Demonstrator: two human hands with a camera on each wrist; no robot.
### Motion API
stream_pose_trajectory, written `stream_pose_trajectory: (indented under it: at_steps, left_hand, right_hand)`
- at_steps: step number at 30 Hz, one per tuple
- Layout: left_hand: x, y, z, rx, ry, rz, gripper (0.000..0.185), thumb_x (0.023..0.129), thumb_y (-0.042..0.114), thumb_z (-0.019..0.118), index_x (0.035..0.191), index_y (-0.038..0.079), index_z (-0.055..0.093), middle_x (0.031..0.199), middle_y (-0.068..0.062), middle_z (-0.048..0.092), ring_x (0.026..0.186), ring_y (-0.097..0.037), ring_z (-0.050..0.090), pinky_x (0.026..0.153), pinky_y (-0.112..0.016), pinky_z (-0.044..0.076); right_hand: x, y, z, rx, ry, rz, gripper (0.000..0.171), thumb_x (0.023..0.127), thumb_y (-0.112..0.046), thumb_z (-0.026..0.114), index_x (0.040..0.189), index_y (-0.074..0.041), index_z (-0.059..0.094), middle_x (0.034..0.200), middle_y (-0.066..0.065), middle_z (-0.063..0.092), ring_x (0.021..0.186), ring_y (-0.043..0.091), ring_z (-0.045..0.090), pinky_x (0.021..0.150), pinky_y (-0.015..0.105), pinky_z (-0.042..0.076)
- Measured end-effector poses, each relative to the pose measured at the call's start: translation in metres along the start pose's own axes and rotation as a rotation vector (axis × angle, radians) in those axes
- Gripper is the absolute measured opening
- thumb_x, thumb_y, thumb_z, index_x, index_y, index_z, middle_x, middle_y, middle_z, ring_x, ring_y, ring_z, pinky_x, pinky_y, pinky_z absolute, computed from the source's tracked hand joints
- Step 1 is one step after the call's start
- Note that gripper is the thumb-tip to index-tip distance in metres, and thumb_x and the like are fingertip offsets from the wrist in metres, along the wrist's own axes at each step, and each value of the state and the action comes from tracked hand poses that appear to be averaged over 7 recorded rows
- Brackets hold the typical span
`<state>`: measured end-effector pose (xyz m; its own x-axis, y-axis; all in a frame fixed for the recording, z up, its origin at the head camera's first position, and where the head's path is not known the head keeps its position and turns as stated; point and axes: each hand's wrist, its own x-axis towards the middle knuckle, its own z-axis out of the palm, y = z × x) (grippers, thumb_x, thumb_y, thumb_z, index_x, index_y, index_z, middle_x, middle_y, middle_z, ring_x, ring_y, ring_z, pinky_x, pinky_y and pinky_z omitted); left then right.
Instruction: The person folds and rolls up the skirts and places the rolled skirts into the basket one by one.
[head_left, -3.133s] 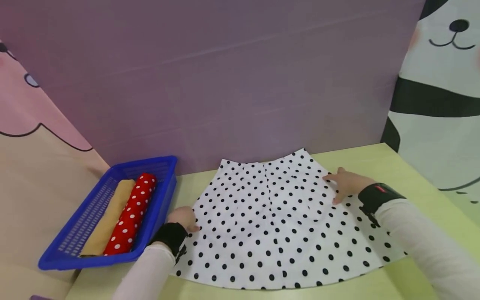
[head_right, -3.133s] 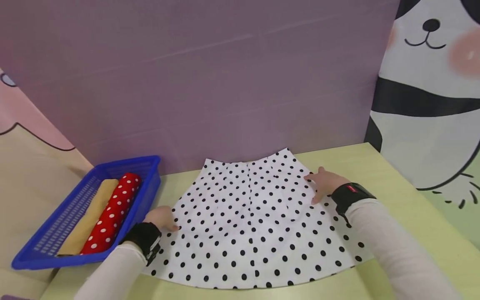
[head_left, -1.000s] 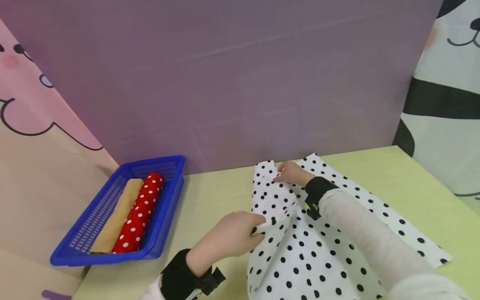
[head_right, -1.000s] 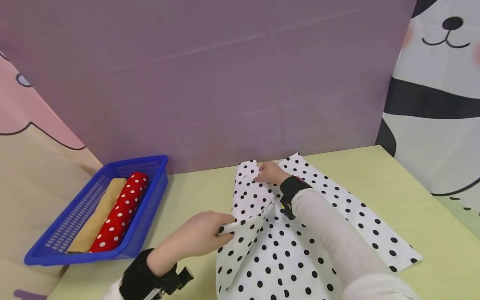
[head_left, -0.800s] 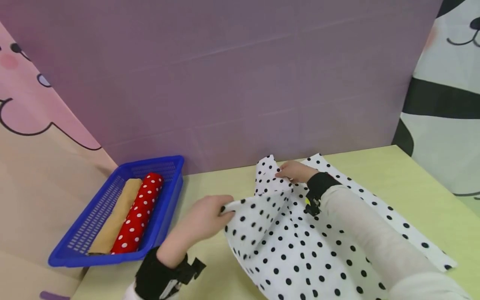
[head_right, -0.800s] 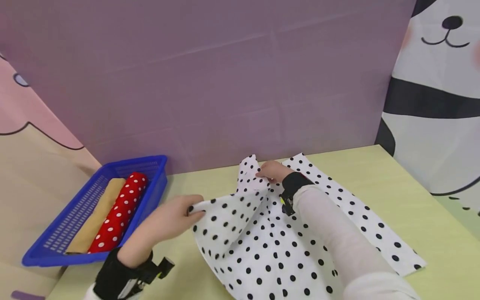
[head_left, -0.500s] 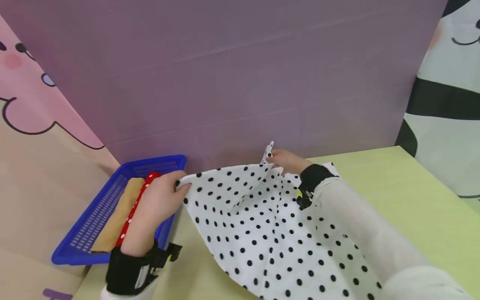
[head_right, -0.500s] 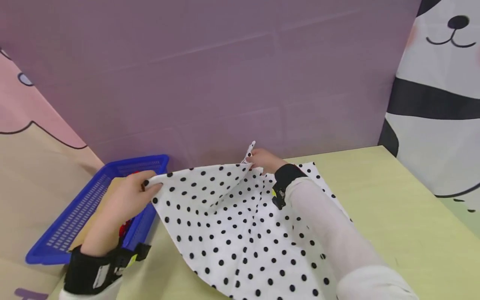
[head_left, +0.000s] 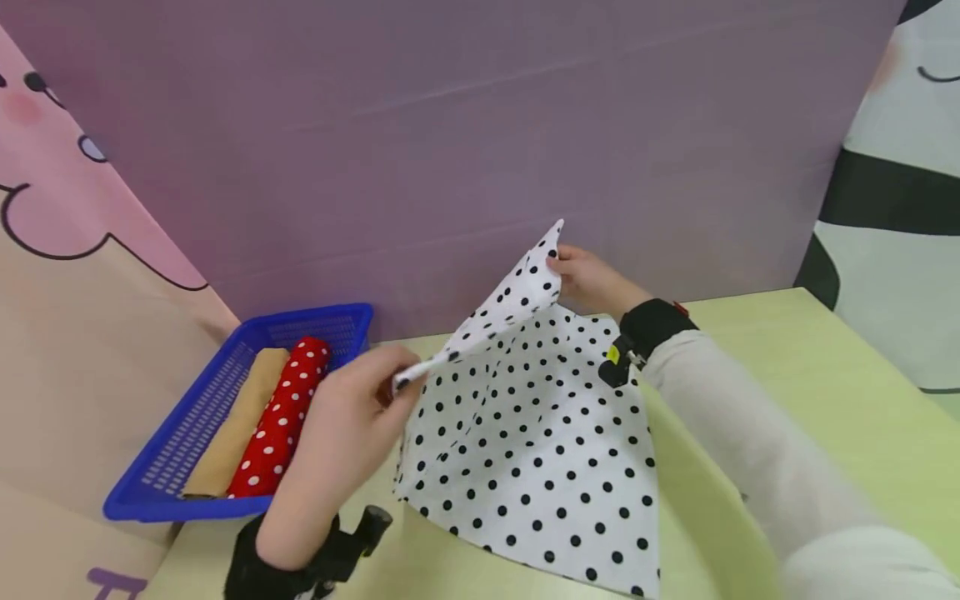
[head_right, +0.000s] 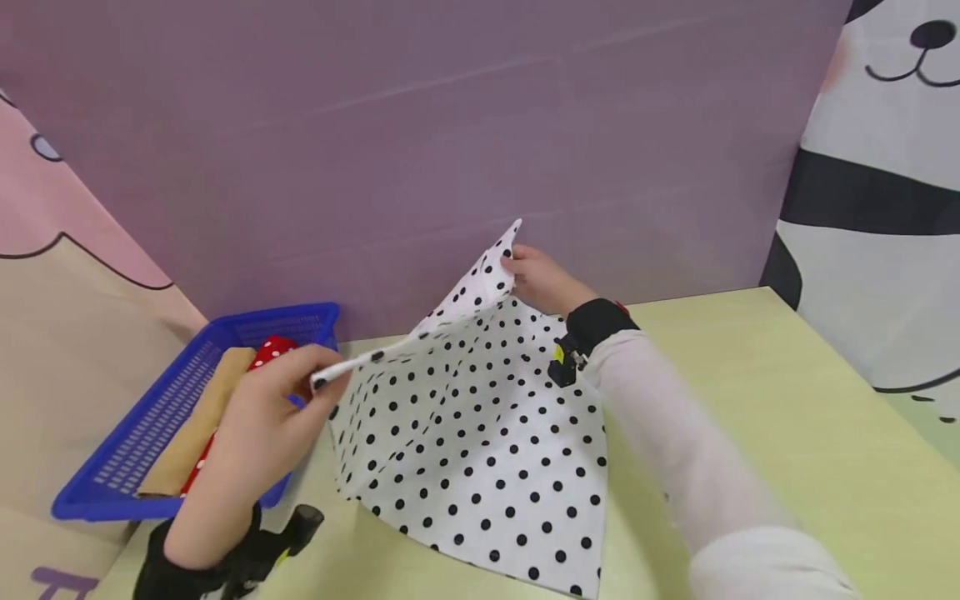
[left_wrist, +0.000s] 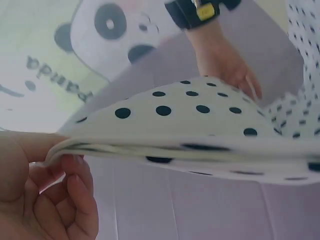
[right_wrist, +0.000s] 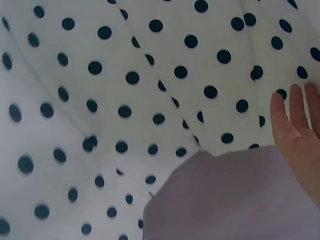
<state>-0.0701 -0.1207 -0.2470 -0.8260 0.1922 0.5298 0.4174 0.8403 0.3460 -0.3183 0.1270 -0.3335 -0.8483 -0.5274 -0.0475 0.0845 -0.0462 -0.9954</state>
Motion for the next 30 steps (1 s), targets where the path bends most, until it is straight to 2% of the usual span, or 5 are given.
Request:
stream_pose_trajectory:
  at_steps: [5,14,22,26,30]
  left_hand:
    - [-0.018,0.024,0.029,-0.064,-0.117,0.147,0.012,0.074,0.003,0.07,0.081,0.011,0.065,0.071,0.006,0.059,0.057,0.001,0.045,0.051,-0.011,0.04]
    - [-0.039,0.053,0.107,-0.097,-0.377,0.278,0.014,0.08,0.013,0.066,0.069,0.017,0.059,0.06,0.012,0.046,0.051,0.006,0.031,0.046,-0.003,0.025]
    - [-0.056,0.071,0.163,-0.064,-0.707,0.301,0.026,0.086,0.02,0.062,0.065,0.021,0.048,0.058,0.015,0.037,0.049,0.004,0.03,0.045,-0.008,0.026]
    - [-0.061,0.079,0.172,-0.038,-0.913,0.313,0.023,0.089,0.021,0.059,0.069,0.023,0.049,0.059,0.015,0.04,0.051,0.002,0.034,0.047,-0.01,0.029]
    - [-0.058,0.083,0.173,-0.027,-0.96,0.352,0.014,0.089,0.02,0.06,0.077,0.026,0.054,0.063,0.017,0.045,0.056,0.004,0.041,0.051,-0.008,0.032]
  right_hand:
    - [-0.019,0.006,-0.027,-0.043,-0.076,-0.015,0.014,0.1,-0.016,0.037,0.093,-0.011,0.049,0.078,-0.008,0.054,0.071,0.004,0.051,0.07,0.02,0.046]
    - [-0.043,0.053,-0.069,-0.297,0.015,0.244,0.049,0.098,-0.024,0.042,0.137,0.005,0.032,0.111,-0.002,0.05,0.098,0.008,0.053,0.099,0.037,0.041]
    - [-0.048,0.104,-0.081,-0.661,0.073,0.456,0.013,0.089,-0.011,0.049,0.082,0.0,0.053,0.07,0.0,0.053,0.061,0.009,0.052,0.059,0.021,0.046]
    - [-0.047,0.111,-0.079,-0.844,0.041,0.387,0.025,0.092,-0.01,0.046,0.067,-0.008,0.046,0.058,-0.003,0.046,0.05,0.008,0.044,0.052,0.021,0.039]
    - [-0.043,0.106,-0.077,-0.957,0.076,0.225,0.029,0.096,-0.014,0.044,0.067,-0.01,0.039,0.059,-0.001,0.041,0.053,0.013,0.04,0.054,0.025,0.035]
